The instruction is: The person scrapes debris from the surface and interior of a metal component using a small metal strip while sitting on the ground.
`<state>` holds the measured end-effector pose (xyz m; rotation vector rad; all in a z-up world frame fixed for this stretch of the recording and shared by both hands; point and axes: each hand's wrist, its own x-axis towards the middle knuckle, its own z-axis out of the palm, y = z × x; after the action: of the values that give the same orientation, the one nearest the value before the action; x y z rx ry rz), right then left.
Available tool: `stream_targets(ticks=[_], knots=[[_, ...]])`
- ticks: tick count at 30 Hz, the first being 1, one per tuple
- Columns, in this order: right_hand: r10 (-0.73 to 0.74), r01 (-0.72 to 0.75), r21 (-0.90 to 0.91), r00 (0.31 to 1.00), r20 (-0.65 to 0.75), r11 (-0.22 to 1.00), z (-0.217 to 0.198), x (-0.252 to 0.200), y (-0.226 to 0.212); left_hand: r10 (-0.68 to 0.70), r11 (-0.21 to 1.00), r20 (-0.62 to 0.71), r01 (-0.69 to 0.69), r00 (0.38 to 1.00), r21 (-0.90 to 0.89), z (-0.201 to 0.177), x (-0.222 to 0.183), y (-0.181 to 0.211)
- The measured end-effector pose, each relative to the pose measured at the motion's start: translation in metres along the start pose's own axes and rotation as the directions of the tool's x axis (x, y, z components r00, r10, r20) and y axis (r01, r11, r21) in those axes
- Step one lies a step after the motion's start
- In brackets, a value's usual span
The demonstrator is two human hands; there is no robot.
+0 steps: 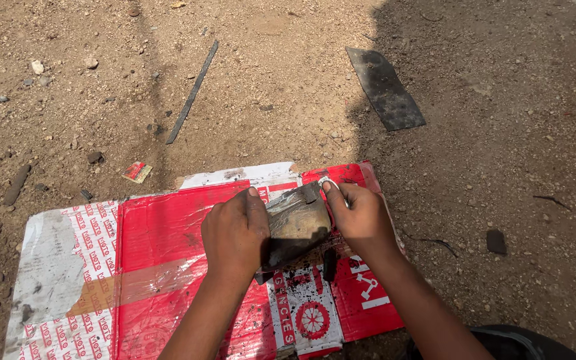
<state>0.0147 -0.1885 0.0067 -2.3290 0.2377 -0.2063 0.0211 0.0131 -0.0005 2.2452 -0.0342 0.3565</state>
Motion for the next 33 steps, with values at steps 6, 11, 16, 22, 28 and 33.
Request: stream_targets(ticks=[6,11,16,22,28,33], knots=[[-0.099,0.098,-0.018,0.994,-0.048,0.995,-0.001,-0.001,-0.002,-0.007,0.999,-0.005,0.007,1.0,-0.042,-0.003,0.0,0.002],[-0.003,0.003,-0.022,1.0,-0.014,1.0,0.001,-0.001,-0.003,-0.03,0.999,0.033,0.03,0.999,-0.021,-0.005,-0.001,0.002],[-0.052,0.052,0.002,0.999,-0.003,0.999,0.001,-0.004,-0.005,-0.002,1.0,0.023,0.002,1.0,-0.018,-0.003,0.0,0.001],[-0.039,0.039,0.039,0.999,-0.013,0.998,0.0,-0.009,-0.014,-0.014,1.0,0.016,0.014,1.0,-0.013,-0.003,-0.001,0.001],[-0.029,0.03,0.024,0.999,-0.037,0.999,0.0,-0.005,-0.009,-0.001,1.0,0.022,0.001,1.0,-0.01,-0.003,-0.001,0.001],[-0.069,0.069,0.006,0.997,-0.047,0.998,0.006,-0.01,-0.005,-0.03,1.0,0.017,0.03,0.999,-0.005,-0.003,-0.003,0.001]])
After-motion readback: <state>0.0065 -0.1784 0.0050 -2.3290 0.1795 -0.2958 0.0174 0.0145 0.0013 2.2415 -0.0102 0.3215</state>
